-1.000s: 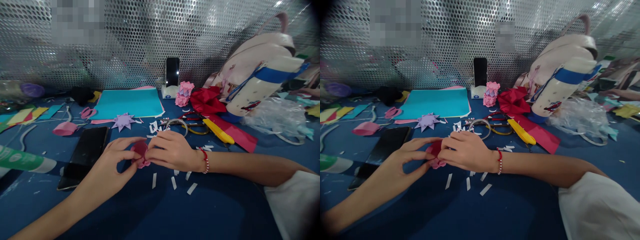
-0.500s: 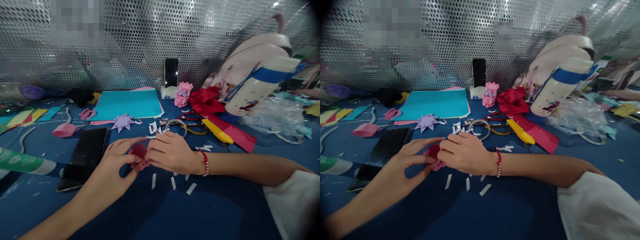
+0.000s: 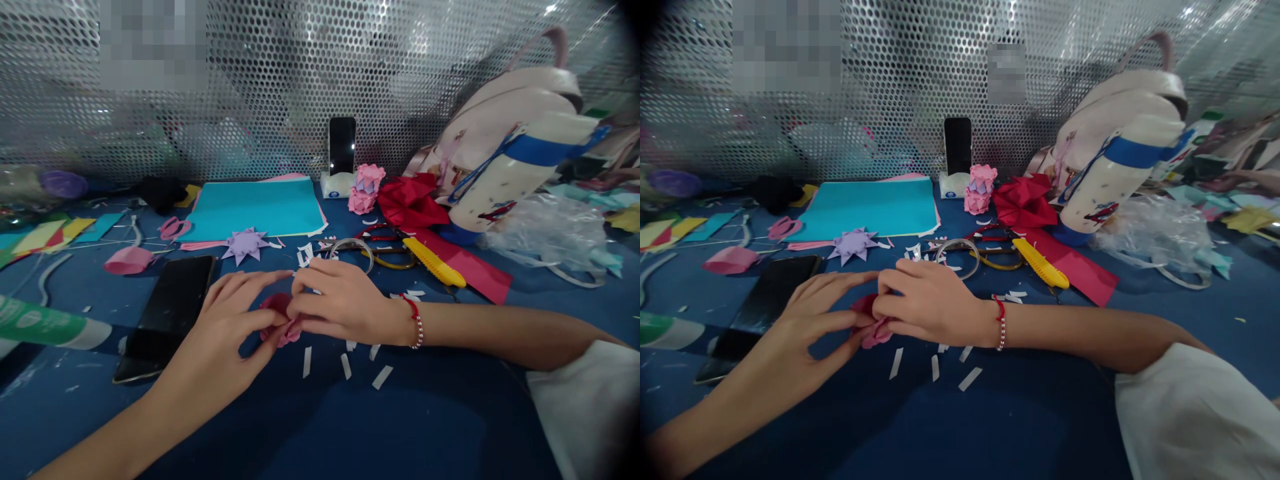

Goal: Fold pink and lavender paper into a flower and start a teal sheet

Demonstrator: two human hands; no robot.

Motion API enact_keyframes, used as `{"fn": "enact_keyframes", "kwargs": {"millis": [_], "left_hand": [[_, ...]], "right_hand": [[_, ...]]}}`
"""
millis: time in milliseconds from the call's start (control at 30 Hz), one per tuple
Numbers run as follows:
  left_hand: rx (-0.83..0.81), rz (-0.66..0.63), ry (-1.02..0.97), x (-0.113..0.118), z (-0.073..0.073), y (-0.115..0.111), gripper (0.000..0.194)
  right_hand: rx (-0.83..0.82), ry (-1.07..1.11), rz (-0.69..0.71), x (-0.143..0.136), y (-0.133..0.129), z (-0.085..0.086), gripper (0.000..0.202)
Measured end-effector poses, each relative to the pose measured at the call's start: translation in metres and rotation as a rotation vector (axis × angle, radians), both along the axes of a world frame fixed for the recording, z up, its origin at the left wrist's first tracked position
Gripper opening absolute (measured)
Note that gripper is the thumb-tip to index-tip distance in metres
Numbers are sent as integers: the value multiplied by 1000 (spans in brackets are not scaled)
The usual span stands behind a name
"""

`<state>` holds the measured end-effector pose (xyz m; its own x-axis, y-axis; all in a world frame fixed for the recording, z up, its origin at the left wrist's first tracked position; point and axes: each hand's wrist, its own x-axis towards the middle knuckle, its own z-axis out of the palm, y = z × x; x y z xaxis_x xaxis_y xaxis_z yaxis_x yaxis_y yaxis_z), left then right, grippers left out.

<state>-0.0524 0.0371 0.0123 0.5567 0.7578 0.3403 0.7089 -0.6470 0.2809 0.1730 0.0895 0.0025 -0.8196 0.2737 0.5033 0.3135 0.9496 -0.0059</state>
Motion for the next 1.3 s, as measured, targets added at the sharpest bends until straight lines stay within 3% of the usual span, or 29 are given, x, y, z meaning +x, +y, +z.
{"fn": "enact_keyframes", "kwargs": {"millis": [333, 533, 700, 933, 1000, 1100, 1200, 1300], "left_hand": [[-38, 8, 46, 2, 8, 0, 20], [-39, 1, 48, 0, 5, 1, 15], [-15, -2, 24, -2, -6, 5, 14], [-57, 8, -26, -3, -12, 6, 7], [-68, 8, -21, -3, -9, 6, 8], [-81, 13, -18, -4, -5, 7, 10], [-100, 20, -13, -5, -4, 7, 10], [-106, 25, -16, -5, -5, 7, 11]], "right_hand": [[-277, 109, 3, -4, -2, 1, 18], [-272, 101, 27, -3, -1, -3, 23], [-274, 104, 54, -4, -4, -1, 28], [-349, 175, 125, 4, 6, 6, 18], [-315, 106, 225, 8, 12, 7, 17], [-113, -44, 316, 12, 17, 5, 24], [85, -65, 259, 10, 15, 0, 24], [134, -10, 208, 5, 10, -6, 27]]}}
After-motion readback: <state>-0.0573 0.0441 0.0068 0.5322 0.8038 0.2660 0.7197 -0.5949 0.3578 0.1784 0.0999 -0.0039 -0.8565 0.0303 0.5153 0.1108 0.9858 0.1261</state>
